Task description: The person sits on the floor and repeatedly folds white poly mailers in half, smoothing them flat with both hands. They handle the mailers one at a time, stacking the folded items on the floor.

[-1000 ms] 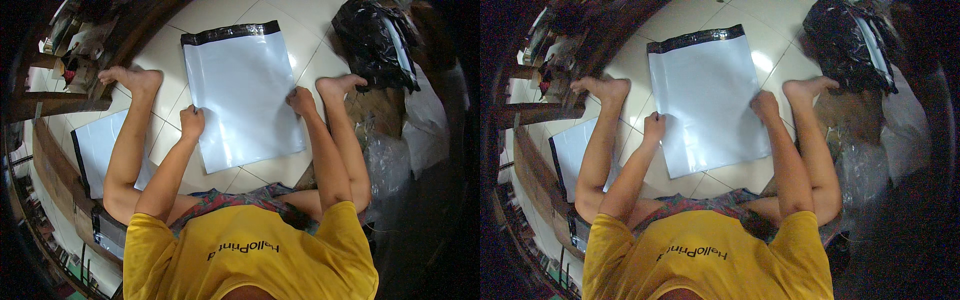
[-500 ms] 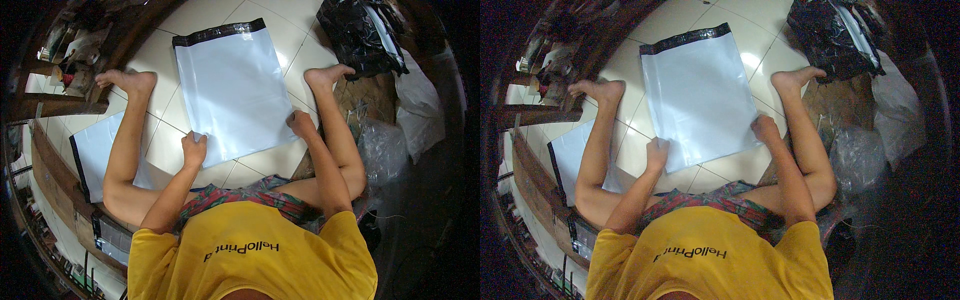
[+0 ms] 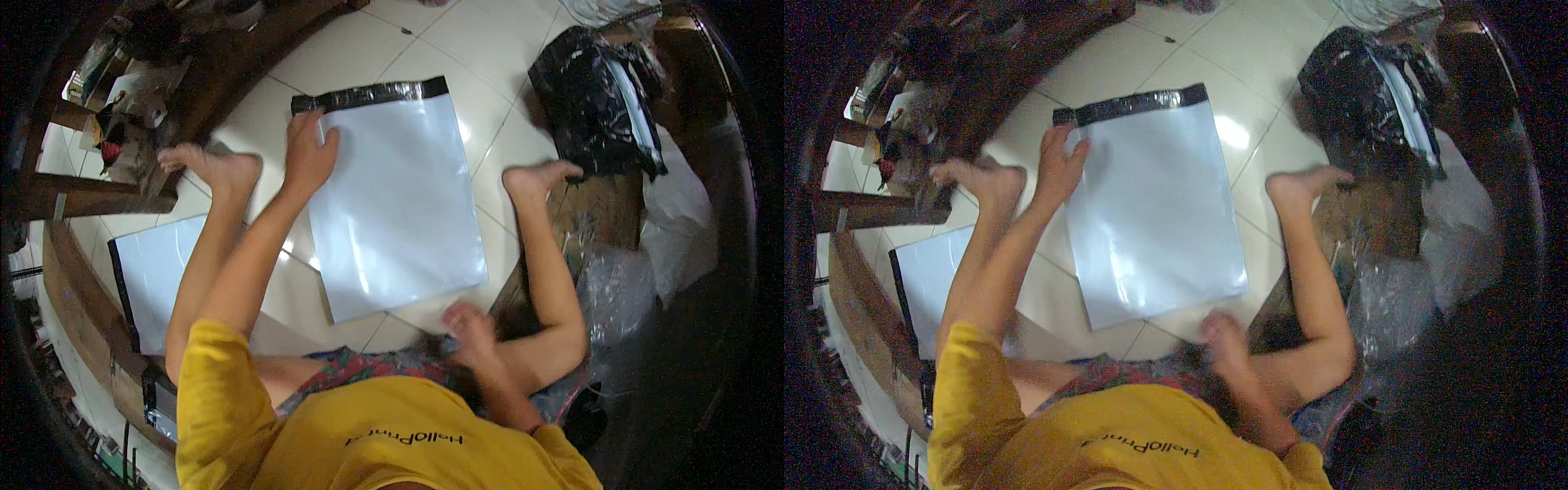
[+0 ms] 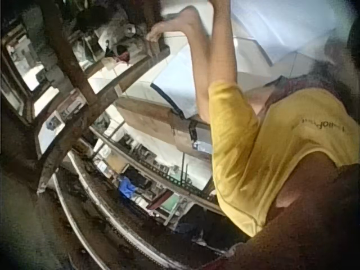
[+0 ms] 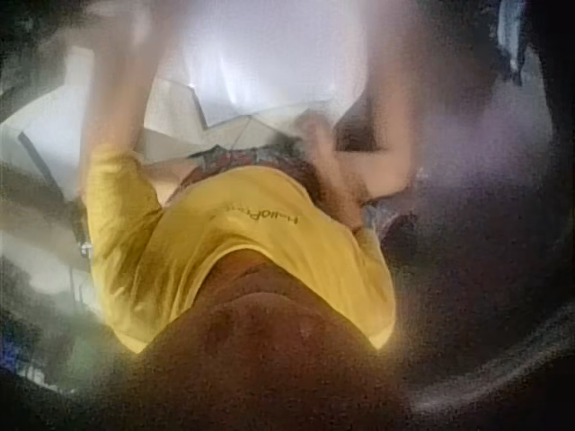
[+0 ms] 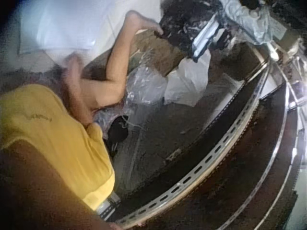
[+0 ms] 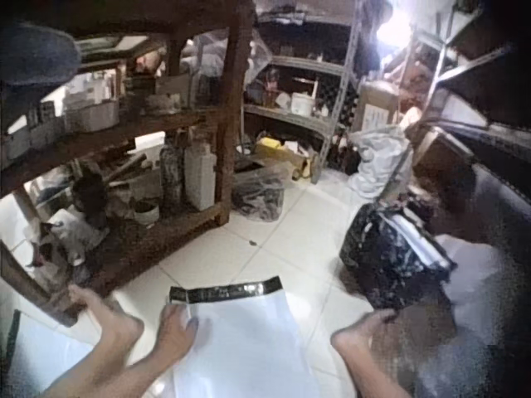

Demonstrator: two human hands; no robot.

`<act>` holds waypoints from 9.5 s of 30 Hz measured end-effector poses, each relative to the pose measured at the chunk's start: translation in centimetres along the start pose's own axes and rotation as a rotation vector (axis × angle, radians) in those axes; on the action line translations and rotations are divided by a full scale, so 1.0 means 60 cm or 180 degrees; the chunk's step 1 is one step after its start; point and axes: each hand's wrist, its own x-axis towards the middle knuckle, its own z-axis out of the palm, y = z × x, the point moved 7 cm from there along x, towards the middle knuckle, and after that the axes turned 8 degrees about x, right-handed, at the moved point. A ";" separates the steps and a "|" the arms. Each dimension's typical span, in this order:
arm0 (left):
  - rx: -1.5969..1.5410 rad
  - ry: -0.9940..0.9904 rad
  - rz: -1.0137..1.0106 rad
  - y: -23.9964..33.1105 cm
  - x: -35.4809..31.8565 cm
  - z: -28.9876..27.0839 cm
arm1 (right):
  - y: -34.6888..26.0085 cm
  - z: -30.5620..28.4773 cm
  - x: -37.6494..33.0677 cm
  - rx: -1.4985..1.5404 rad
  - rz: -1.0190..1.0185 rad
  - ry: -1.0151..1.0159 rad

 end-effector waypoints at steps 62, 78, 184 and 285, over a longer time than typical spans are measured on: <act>0.1041 -0.2374 0.2805 0.119 -0.505 0.144 | 0.037 0.324 0.012 -0.4816 -0.4206 -0.2407; 0.0595 -0.2368 0.2013 0.102 -0.470 0.097 | -0.127 0.159 0.123 -0.5660 -0.4193 -0.1240; 0.0765 -0.1910 0.3526 0.257 0.085 0.413 | -0.070 0.191 0.118 -0.5179 -0.3373 -0.0548; 0.0633 -0.0199 -0.1241 -0.100 -0.171 0.047 | -0.188 0.208 0.120 -0.3858 -0.3465 -0.0422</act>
